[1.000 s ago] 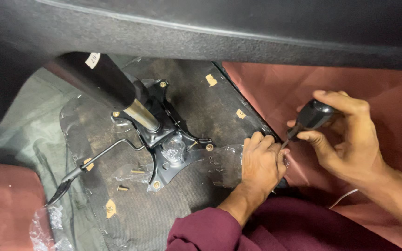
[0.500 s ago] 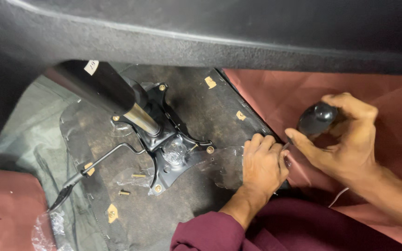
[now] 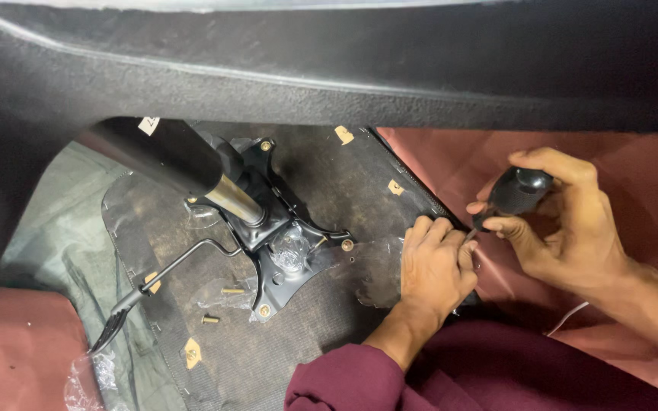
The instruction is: The person uses a screwdriver to tighten screws into the underside of a chair seat, securing the seat to the chair's metal frame. The person works on multiple screw locations around the seat base.
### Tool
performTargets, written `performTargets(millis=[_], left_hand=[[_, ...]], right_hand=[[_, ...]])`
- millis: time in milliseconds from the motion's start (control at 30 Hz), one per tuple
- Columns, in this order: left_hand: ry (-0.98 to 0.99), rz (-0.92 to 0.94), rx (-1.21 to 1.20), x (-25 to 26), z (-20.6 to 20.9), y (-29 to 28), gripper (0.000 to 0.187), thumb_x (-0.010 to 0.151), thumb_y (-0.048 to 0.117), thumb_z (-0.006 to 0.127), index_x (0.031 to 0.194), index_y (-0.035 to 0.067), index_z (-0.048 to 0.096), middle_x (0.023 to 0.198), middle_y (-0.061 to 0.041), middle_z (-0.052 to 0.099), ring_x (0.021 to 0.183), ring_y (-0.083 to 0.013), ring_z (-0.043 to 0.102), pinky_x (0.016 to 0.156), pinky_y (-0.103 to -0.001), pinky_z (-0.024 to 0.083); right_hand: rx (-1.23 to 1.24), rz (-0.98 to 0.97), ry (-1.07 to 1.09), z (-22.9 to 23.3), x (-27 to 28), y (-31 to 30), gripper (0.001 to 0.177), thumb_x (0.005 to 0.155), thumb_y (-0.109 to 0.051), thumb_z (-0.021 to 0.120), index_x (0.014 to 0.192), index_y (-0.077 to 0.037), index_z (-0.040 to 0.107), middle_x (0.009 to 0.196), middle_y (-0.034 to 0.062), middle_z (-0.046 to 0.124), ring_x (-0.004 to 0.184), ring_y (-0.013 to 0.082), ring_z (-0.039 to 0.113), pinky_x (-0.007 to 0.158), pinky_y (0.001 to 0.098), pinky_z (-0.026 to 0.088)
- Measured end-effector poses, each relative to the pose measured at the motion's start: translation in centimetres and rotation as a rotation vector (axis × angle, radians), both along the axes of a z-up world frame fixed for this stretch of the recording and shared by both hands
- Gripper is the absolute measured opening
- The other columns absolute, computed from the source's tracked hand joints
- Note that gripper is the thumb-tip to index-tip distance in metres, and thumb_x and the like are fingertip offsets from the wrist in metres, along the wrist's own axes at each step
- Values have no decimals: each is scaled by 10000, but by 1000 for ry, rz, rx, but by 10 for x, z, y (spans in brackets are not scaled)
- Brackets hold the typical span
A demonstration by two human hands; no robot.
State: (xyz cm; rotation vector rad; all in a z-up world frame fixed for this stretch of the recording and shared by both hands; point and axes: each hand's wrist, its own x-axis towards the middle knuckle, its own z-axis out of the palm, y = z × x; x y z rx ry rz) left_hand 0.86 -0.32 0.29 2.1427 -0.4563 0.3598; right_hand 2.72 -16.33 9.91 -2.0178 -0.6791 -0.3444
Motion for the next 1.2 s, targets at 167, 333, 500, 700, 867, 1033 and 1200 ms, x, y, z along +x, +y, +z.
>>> performTargets(millis=[167, 333, 500, 700, 867, 1033, 1200], left_hand=[[-8, 4, 10, 1, 0, 1, 128, 894, 153, 686, 944, 51, 744, 950, -74, 634, 970, -294, 573, 861, -436, 451], [-32, 18, -6, 4, 2, 4, 148, 889, 154, 691, 976, 47, 743, 983, -76, 647, 976, -299, 575, 861, -443, 445], [-4, -25, 57, 9, 3, 7, 141, 887, 110, 670, 983, 35, 741, 984, -76, 634, 991, -297, 574, 871, -443, 434], [19, -26, 60, 10, 3, 6, 116, 879, 104, 673, 950, 39, 739, 980, -83, 625, 994, -306, 570, 868, -446, 432], [45, -21, 43, 9, 1, 6, 129, 904, 158, 693, 953, 51, 745, 962, -81, 625, 980, -303, 567, 857, -448, 430], [35, -6, 29, 12, -3, 4, 152, 909, 182, 692, 970, 52, 742, 972, -70, 633, 983, -291, 569, 863, -437, 437], [39, -1, 38, 12, -5, 3, 148, 908, 192, 692, 950, 59, 742, 963, -69, 635, 979, -294, 570, 857, -440, 436]], right_hand=[[-42, -136, -107, -14, 6, -2, 775, 798, -66, 865, 1340, 9, 316, 960, 123, 628, 832, 176, 738, 668, 243, 637], [-158, -266, -246, -20, 13, 5, 797, 782, -86, 932, 1285, 19, 323, 955, 143, 595, 748, 175, 682, 575, 227, 569], [-269, -242, -287, -9, 20, 10, 859, 728, -72, 926, 1360, -18, 348, 863, 125, 634, 697, 219, 680, 612, 361, 541], [-22, 141, -113, 6, 18, 6, 734, 890, 44, 623, 1495, -100, 233, 1129, 162, 656, 1133, 319, 675, 949, 427, 588], [36, 22, 32, -3, 13, 9, 700, 911, 34, 677, 1472, -93, 278, 1155, 167, 649, 1024, 219, 753, 872, 348, 677], [27, -9, -11, -9, 16, 5, 683, 891, 22, 714, 1417, -49, 283, 1087, 153, 657, 982, 213, 758, 829, 335, 685], [79, -56, -79, -11, 15, 9, 647, 903, -16, 754, 1364, 9, 300, 1042, 140, 650, 934, 195, 757, 798, 309, 681]])
